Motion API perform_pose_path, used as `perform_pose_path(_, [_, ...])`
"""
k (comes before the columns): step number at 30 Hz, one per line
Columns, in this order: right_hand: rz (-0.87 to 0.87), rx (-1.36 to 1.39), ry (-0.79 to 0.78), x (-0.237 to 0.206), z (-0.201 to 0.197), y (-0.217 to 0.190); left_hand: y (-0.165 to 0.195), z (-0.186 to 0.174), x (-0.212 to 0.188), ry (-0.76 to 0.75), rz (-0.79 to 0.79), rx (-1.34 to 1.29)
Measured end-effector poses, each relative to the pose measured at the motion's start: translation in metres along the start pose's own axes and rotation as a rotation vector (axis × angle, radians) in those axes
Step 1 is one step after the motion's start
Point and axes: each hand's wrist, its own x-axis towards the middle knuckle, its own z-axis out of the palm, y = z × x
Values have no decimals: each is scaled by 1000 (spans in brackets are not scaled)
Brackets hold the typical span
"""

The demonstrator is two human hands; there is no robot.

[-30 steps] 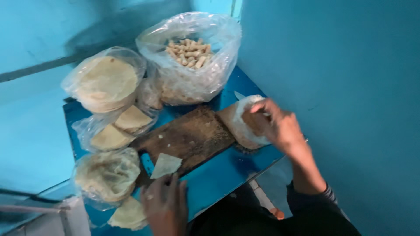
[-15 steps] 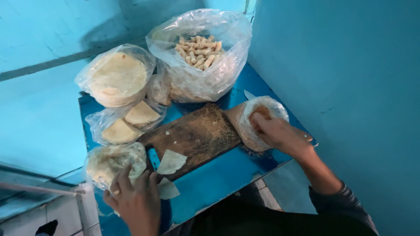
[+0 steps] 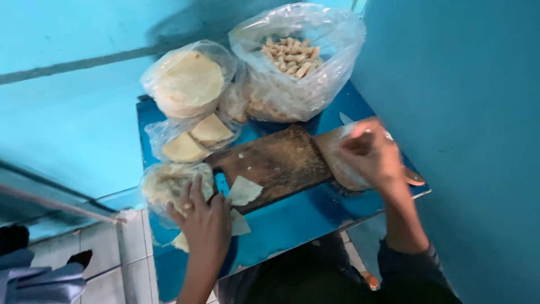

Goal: The person sits at a small blue table and folds triangular dough wrappers around a brown filling taken from a plastic bag, rolling each wrapper by hand into a filled roll. The finished rolls are placed into a large plastic bag already holding similar rolled snacks.

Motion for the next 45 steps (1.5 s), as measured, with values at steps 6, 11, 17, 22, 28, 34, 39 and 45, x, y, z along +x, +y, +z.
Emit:
perform_pose_path(6, [147,409,-639,-10,125,-41,-1,4,6,-7,52,-6])
perform_pose_path(11, [-418,-44,-496,-36,160,-45,-2,9,4,-1,50,-34])
perform_pose_path(17, [-536,-272,-307,-40,137,-43,-4,15,4,48,47,-106])
perform_pose_path(22, [-267,-241,-398,-31,129,-49,-2,15,5,-25,-14,-214])
perform_pose_path(28, [13,-40,-475,-28,139,-47,-2,12,4,-24,15,-318])
perform_pose_path(34, [141,217,-476,-34,146,-33,4,12,4,15,38,-307])
perform_pose_path(39, [107,339,-481,-41,149,-30,10,9,5,58,50,-284])
perform_pose_path(45, [94,339,-438,-43,151,-33,14,4,6,60,16,-273])
